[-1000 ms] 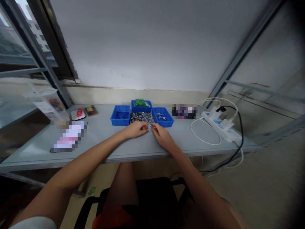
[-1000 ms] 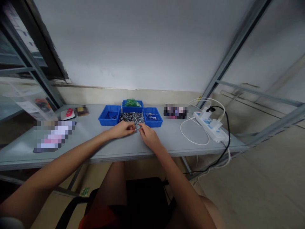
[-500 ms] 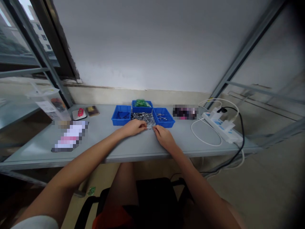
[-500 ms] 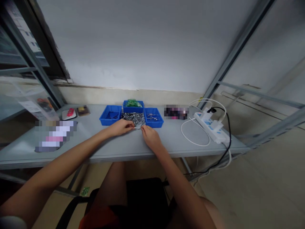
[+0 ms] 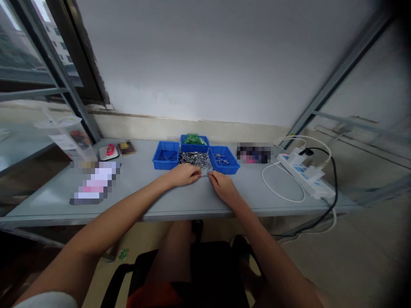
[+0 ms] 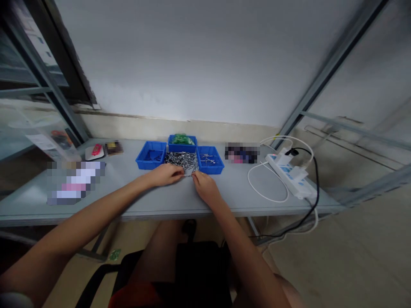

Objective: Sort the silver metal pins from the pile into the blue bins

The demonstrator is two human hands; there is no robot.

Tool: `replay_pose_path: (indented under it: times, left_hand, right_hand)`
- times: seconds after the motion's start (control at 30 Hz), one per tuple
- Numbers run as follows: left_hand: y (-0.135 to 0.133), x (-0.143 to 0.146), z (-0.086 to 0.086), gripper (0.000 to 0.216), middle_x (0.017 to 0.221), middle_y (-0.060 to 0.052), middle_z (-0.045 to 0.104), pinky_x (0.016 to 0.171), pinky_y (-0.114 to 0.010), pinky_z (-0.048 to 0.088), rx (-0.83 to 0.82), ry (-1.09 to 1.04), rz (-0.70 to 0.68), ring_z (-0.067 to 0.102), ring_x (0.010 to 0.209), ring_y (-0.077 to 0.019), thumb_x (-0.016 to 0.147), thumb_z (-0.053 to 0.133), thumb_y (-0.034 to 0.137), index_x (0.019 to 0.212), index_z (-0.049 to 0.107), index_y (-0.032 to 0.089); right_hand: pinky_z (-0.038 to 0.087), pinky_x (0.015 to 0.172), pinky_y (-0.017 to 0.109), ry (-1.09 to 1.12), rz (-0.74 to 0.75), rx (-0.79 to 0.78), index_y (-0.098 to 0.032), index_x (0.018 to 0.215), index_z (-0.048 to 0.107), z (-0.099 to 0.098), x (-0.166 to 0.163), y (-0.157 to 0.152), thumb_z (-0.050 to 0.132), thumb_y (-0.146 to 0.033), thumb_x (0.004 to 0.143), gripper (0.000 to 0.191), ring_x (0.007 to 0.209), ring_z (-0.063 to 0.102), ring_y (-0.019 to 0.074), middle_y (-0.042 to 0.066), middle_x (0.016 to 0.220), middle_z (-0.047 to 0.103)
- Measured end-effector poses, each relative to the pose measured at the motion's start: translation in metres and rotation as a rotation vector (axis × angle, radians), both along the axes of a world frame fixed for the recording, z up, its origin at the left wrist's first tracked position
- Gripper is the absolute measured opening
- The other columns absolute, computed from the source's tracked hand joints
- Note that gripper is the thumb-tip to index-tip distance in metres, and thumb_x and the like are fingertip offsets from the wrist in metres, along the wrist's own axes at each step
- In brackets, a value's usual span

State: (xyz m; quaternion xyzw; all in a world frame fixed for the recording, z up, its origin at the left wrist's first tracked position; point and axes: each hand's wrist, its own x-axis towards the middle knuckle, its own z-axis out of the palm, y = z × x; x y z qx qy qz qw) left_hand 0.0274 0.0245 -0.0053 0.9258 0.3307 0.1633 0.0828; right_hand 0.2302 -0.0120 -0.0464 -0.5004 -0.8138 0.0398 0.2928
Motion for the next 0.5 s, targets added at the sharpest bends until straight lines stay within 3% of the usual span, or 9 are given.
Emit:
replay_pose_path:
  times: [0.27, 0.5]
  left_hand:
    - [-0.0014, -0.0004, -0.0013, 0.021, 0.074, -0.006, 0.065, 0.057, -0.025, 0.035, 0.035, -0.01, 0.009, 0.058, 0.066, -0.0181, 0.083, 0.045, 0.03, 0.083, 0.062, 0.018]
    - [0.0017, -0.0003, -0.0034, 0.023, 0.071, -0.006, 0.064, 0.055, -0.026, 0.034, 0.031, -0.062, -0.007, 0.056, 0.062, -0.0182, 0.083, 0.044, 0.032, 0.084, 0.063, 0.019]
  right_hand:
    - [0.04, 0.079, 0.028, 0.031, 0.035, -0.027, -0.018, 0.093, 0.057, 0.0019, 0.0006, -0.0012, 0.038, -0.025, 0.09, 0.021, 0.086, 0.058, 0.0178, 0.007, 0.092, 0.064]
    - [0.041, 0.071, 0.027, 0.142, 0.029, -0.126, -0.018, 0.091, 0.059, 0.007, 0.0005, -0.0031, 0.038, -0.032, 0.089, 0.025, 0.074, 0.058, 0.0155, 0.002, 0.08, 0.064]
